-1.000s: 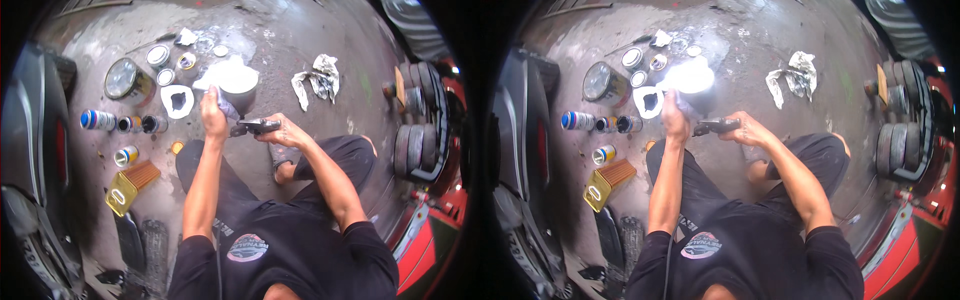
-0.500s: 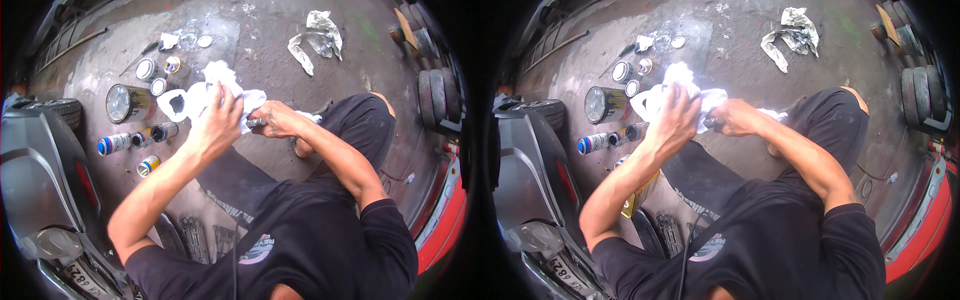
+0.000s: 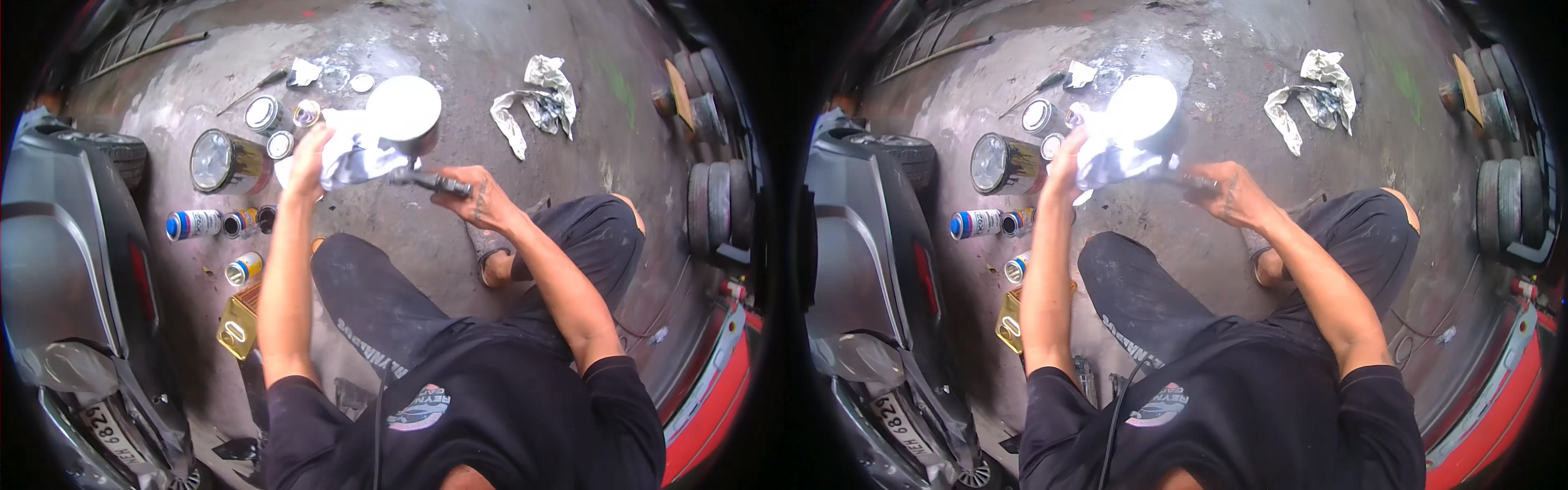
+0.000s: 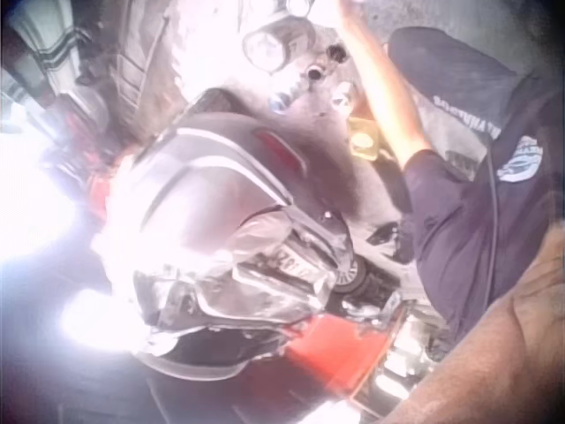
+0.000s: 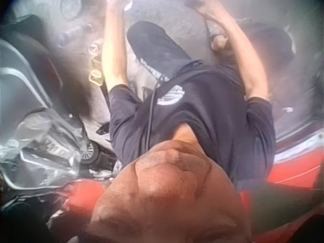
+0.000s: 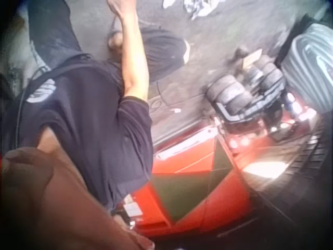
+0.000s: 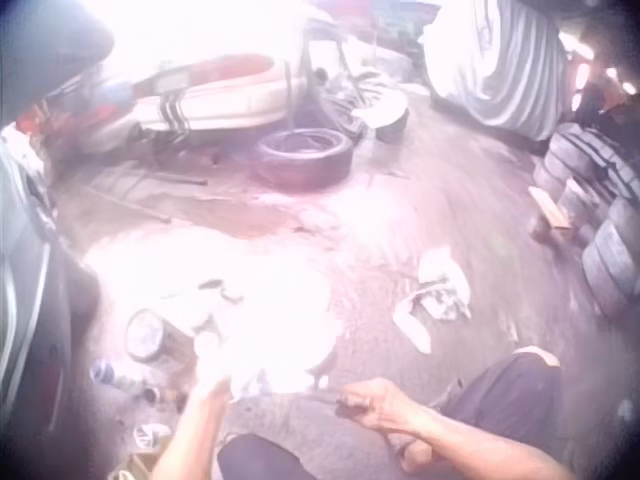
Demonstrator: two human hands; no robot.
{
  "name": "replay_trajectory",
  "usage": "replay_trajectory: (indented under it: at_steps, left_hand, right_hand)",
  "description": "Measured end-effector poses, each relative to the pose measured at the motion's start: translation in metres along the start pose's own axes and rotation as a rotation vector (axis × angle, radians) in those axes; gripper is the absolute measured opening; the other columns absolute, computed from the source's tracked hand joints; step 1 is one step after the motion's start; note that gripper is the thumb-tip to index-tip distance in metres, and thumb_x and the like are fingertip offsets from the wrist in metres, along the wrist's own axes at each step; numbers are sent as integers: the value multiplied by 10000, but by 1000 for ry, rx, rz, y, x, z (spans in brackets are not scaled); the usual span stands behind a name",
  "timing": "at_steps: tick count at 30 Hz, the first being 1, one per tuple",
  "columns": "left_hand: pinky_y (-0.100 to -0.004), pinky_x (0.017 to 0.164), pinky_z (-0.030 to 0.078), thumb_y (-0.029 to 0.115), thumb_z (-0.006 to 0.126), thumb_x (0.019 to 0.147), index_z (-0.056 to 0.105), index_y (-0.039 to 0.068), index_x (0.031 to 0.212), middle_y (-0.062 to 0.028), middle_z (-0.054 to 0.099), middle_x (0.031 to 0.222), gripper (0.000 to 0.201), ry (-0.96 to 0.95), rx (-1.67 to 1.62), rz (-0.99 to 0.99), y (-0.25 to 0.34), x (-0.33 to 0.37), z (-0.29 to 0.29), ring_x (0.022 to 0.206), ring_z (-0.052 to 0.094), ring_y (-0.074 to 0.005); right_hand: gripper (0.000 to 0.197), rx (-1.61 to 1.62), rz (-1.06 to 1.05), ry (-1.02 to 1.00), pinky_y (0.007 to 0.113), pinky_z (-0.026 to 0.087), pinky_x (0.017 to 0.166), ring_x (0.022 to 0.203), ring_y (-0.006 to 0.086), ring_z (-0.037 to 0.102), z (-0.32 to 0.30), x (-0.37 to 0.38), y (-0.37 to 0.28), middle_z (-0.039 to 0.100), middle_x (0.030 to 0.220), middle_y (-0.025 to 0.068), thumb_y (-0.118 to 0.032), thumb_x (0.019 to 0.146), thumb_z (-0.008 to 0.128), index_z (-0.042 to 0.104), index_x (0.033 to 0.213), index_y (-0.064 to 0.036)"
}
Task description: The person uses a spray gun to apply black paint to a car bumper. They then mix a new batch of paint in a cup and clean the spray gun with a cloth and solvent.
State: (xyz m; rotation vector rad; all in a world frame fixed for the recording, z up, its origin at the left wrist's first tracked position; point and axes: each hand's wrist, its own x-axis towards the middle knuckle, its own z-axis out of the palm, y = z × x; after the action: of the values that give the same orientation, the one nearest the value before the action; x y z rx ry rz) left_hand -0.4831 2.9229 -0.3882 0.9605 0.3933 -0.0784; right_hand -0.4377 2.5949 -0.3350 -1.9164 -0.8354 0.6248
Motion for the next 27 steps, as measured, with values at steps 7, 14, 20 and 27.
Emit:
replay_trajectory:
  at_steps: [7, 14, 20, 27]
  left_hand:
    - [-335, 765, 615, 170, 655, 1022, 719, -51, 1164, -136, 756, 1087, 270, 284, -252, 36, -104, 6, 28, 908, 739, -201]
    - [-264, 581, 447, 167, 762, 932, 739, -25, 920, -27, 682, 782, 193, 590, 319, 183, -162, 11, 35, 675, 600, -84]
    - [-269, 526, 424, 148, 807, 900, 701, 2, 787, -11, 664, 710, 213, 489, 388, 218, -145, 8, 41, 592, 565, -75]
    - [-297, 553, 457, 167, 832, 859, 694, -14, 762, -39, 681, 720, 247, 473, 476, 186, -148, 10, 43, 619, 585, -96]
  right_hand:
    - [437, -21, 42, 184, 404, 579, 846, 1029, 308, 767, 38, 18, 21, 763, 1140, 216, -166, 908, 782, 701, 1333, -103]
    - [376, -120, -26, 170, 458, 569, 843, 1006, 411, 727, 65, 10, 72, 748, 1076, 209, -207, 910, 767, 720, 1265, -91]
    - [324, -64, 251, 77, 408, 539, 758, 798, 307, 704, 53, 11, 45, 734, 910, 183, -240, 927, 773, 730, 1199, -68]
    - [307, 113, 297, 141, 358, 514, 737, 795, 159, 628, 61, 2, 48, 704, 864, 71, -250, 954, 774, 710, 1150, -22]
